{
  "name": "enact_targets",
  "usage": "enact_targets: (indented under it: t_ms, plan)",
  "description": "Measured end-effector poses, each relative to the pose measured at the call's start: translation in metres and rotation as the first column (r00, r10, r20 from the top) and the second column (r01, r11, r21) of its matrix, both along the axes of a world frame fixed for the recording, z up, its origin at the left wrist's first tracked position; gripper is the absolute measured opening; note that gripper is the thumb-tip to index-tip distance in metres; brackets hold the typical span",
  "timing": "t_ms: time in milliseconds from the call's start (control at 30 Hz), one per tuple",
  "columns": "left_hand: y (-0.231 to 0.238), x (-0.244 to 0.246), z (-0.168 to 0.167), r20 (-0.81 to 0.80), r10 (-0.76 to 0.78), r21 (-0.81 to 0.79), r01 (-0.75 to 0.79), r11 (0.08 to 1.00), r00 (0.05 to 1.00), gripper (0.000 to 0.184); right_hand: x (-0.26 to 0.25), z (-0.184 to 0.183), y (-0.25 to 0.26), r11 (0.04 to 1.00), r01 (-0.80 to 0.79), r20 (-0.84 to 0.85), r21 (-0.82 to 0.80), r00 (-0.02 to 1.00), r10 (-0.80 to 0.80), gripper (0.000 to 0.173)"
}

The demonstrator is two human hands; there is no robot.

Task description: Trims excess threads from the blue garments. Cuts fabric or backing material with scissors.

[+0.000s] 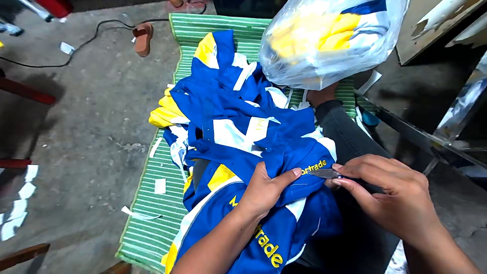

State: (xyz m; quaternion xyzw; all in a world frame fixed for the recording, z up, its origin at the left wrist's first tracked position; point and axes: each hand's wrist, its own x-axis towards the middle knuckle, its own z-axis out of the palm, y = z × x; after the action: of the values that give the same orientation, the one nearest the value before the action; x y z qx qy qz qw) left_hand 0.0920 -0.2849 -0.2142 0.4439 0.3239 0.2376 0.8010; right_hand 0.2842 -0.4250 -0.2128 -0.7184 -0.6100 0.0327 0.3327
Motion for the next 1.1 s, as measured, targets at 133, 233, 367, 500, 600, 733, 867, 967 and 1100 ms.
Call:
enact_targets:
  t_ms: [133, 233, 367, 500, 600, 733, 867, 967, 1100]
  plan:
    - [0.0, 0.0, 0.0, 0.004, 0.004, -0.001, -0.004, 1.0, 1.0, 0.018, 0.001, -0.002, 0.001, 1.0, -0.005, -0.045, -0.008, 0.999, 0.005, 0.026]
    - [0.0, 0.0, 0.0, 0.019, 0.009, -0.009, -0.009, 1.0, 1.0, 0.017, -0.001, -0.004, 0.0, 1.0, 0.02, -0.118, -0.006, 0.993, -0.021, 0.025]
    - [-0.002, 0.001, 0.003, 0.012, 0.042, -0.011, -0.042, 0.999, 0.999, 0.017, -0.013, -0.005, -0.004, 0.989, 0.113, -0.117, 0.091, 0.988, -0.102, 0.029]
    - [-0.004, 0.002, 0.003, 0.014, 0.048, 0.007, -0.049, 0.999, 0.999, 0.017, -0.026, -0.01, -0.009, 0.972, 0.189, -0.016, 0.14, 0.982, -0.189, 0.026]
    - [-0.005, 0.002, 0.002, 0.014, 0.046, 0.022, -0.047, 0.999, 0.999, 0.016, -0.03, -0.013, -0.01, 0.968, 0.21, 0.009, 0.138, 0.977, -0.213, 0.025]
    - [-0.006, 0.002, 0.002, 0.021, 0.053, 0.039, -0.054, 0.998, 0.998, 0.016, -0.03, -0.013, -0.01, 0.967, 0.211, 0.027, 0.14, 0.976, -0.216, 0.024]
    - [-0.005, 0.002, 0.002, 0.021, 0.049, 0.054, -0.05, 0.997, 0.999, 0.015, -0.03, -0.013, -0.008, 0.966, 0.212, 0.048, 0.152, 0.974, -0.221, 0.024]
    - [-0.005, 0.002, 0.001, 0.025, 0.045, 0.043, -0.046, 0.998, 0.999, 0.016, -0.03, -0.015, -0.006, 0.965, 0.199, 0.055, 0.173, 0.976, -0.211, 0.021]
    - [-0.004, 0.002, 0.001, 0.02, 0.05, 0.038, -0.051, 0.998, 0.999, 0.016, -0.029, -0.018, -0.004, 0.968, 0.194, 0.014, 0.161, 0.98, -0.199, 0.024]
